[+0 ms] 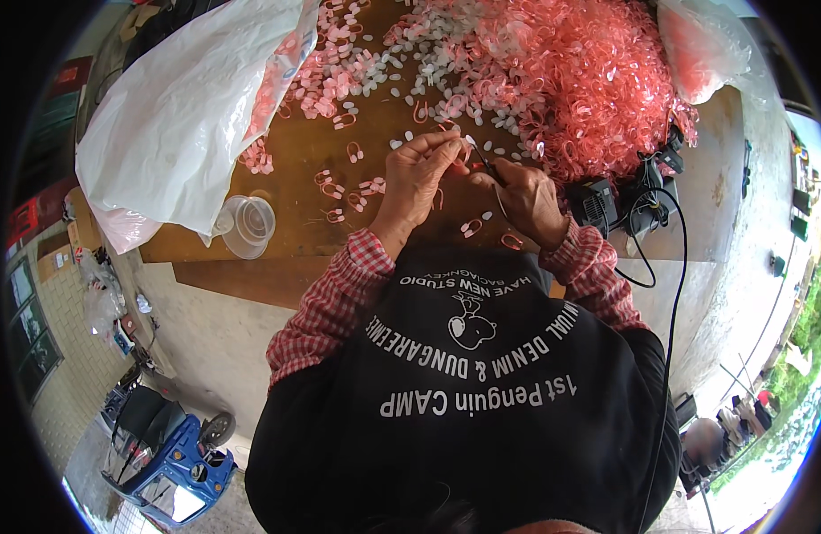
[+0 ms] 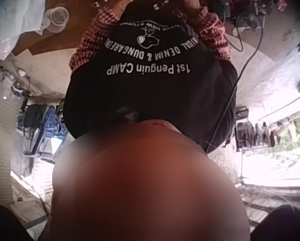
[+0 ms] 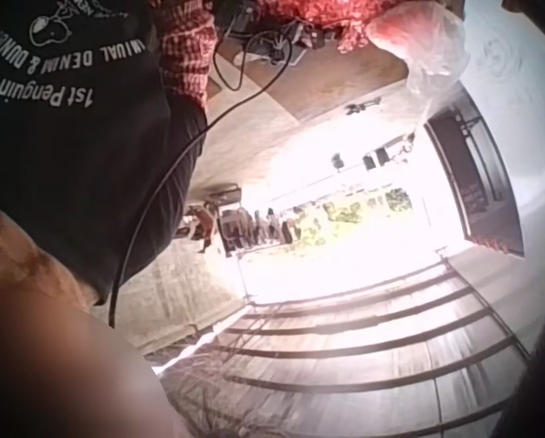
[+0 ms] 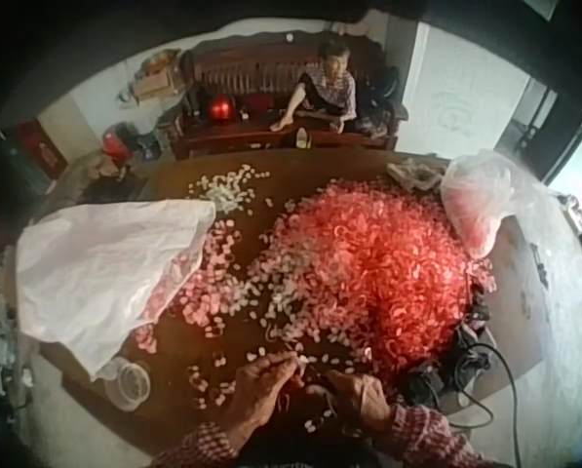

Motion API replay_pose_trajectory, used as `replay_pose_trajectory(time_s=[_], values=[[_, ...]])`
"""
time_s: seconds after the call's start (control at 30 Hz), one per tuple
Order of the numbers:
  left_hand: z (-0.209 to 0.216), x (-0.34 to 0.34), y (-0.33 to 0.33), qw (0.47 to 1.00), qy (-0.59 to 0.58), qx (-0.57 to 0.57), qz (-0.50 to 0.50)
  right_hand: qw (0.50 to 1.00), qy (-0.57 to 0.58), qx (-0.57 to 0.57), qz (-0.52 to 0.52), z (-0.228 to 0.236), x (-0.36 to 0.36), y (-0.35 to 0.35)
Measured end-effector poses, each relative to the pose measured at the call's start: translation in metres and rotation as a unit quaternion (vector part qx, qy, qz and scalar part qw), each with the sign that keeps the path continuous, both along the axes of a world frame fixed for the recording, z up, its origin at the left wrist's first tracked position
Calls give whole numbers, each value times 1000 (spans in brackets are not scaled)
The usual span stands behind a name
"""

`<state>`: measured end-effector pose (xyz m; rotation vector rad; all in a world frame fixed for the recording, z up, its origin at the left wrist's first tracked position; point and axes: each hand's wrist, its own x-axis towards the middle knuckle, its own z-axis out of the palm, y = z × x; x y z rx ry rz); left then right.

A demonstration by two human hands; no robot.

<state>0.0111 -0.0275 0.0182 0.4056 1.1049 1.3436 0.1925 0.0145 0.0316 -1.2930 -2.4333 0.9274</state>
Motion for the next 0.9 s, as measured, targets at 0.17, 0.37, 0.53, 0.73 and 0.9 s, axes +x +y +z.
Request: replay_pose_trajectory(time_s=[0.17,0.37,0.53,0.73,0.9], values=[[2,-2,0,998,53,31,-9,999,30,3,-14,3,-4,0],[5,-7,2,997,56,22,-58,997,31,70,-6,4,-2,3],[3,-4,2,992,109,31,-51,999,-4,35,1,-1,2,5],[8,-2,-2,984,172,14,-45,964,170,-183,-88,-7,4,13],[11,1,-2,982,171,49,-64,909,284,-291,-88,2,-9,18]])
